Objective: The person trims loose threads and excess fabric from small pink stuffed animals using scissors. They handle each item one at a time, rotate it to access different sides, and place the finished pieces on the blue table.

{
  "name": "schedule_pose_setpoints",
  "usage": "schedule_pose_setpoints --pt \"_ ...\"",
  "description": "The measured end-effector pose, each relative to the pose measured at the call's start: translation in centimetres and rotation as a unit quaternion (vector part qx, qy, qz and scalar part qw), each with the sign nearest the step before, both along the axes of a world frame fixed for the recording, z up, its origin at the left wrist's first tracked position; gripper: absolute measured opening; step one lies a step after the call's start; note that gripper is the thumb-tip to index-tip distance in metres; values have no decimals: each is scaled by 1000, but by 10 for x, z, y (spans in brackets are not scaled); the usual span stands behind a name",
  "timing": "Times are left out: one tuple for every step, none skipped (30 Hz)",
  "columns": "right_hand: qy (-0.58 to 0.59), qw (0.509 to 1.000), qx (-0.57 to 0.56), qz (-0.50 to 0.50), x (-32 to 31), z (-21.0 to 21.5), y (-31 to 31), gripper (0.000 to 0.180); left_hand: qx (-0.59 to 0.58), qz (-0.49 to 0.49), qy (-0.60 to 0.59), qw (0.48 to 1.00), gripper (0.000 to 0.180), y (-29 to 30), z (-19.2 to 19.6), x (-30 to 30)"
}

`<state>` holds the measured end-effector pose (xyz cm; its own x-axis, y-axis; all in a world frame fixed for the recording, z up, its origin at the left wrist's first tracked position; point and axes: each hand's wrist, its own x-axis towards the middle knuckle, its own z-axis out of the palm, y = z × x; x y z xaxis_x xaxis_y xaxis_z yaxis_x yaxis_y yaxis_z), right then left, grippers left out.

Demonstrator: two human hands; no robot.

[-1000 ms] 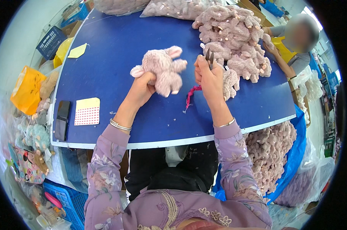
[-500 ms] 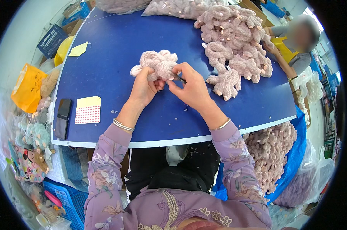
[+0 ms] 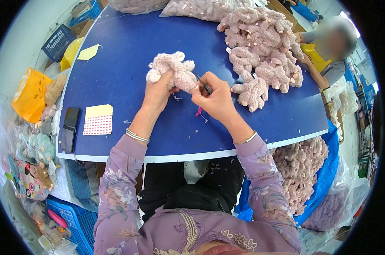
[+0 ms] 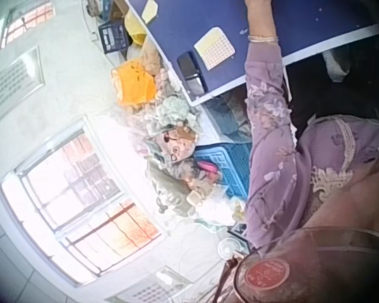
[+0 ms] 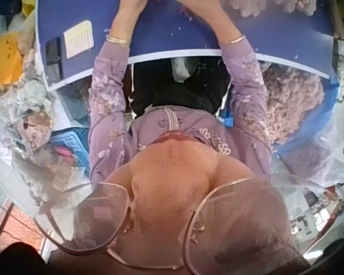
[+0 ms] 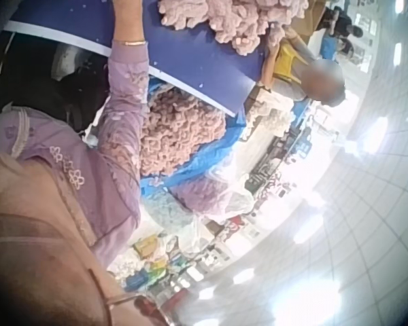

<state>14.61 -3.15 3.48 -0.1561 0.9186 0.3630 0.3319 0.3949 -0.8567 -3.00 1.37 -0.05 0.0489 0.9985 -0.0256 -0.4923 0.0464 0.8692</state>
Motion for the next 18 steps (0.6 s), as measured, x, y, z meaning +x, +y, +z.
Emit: schedule_pose_setpoints --pt "8 1000 -5 20 0 2 -1 16 15 12 -16 1000 27 -1 7 1" --pt "15 999 -10 39 -1 4 -3 15 23 15 -14 1000 27 0 7 1" --pt "22 998 -15 56 -2 4 -4 15 32 18 -12 999 28 2 6 0" --pt "40 997 -29 61 -3 1 0 16 39 19 -9 999 28 2 5 -2" --pt "59 995 -44 64 -3 -3 7 18 41 31 14 999 28 5 3 -7" --pt "79 993 -58 66 -1 -5 14 20 44 42 38 997 29 9 1 -16" --pt "86 981 -160 64 4 -2 18 28 29 73 33 996 29 10 3 -20" --pt "98 983 -148 43 5 -8 24 26 16 101 28 994 29 10 10 -20" --pt "71 984 -159 24 11 -25 34 26 15 113 57 992 29 11 12 -20" --pt "43 984 -170 8 15 -37 44 27 15 129 86 988 29 10 16 -19" --pt "45 978 -202 10 19 -37 46 28 41 126 99 986 29 3 30 -1" --pt "47 971 -233 12 24 -36 47 30 88 66 91 990 28 -14 50 26" --pt "49 964 -260 15 24 -34 49 32 144 -145 163 965 42 -21 61 35" --pt "46 967 -252 9 26 -36 48 31 243 -232 184 924 65 -51 88 55" --pt "41 973 -229 7 27 -40 50 30 358 -300 143 873 82 -53 101 80" --pt "32 980 -195 -1 28 -44 52 30 379 -249 228 862 78 -50 111 93" --pt "14 988 -155 -13 29 -49 51 29 358 -210 282 865 73 -38 111 103" --pt "-4 991 -129 -26 31 -51 54 28 335 -171 335 864 67 -24 107 112"
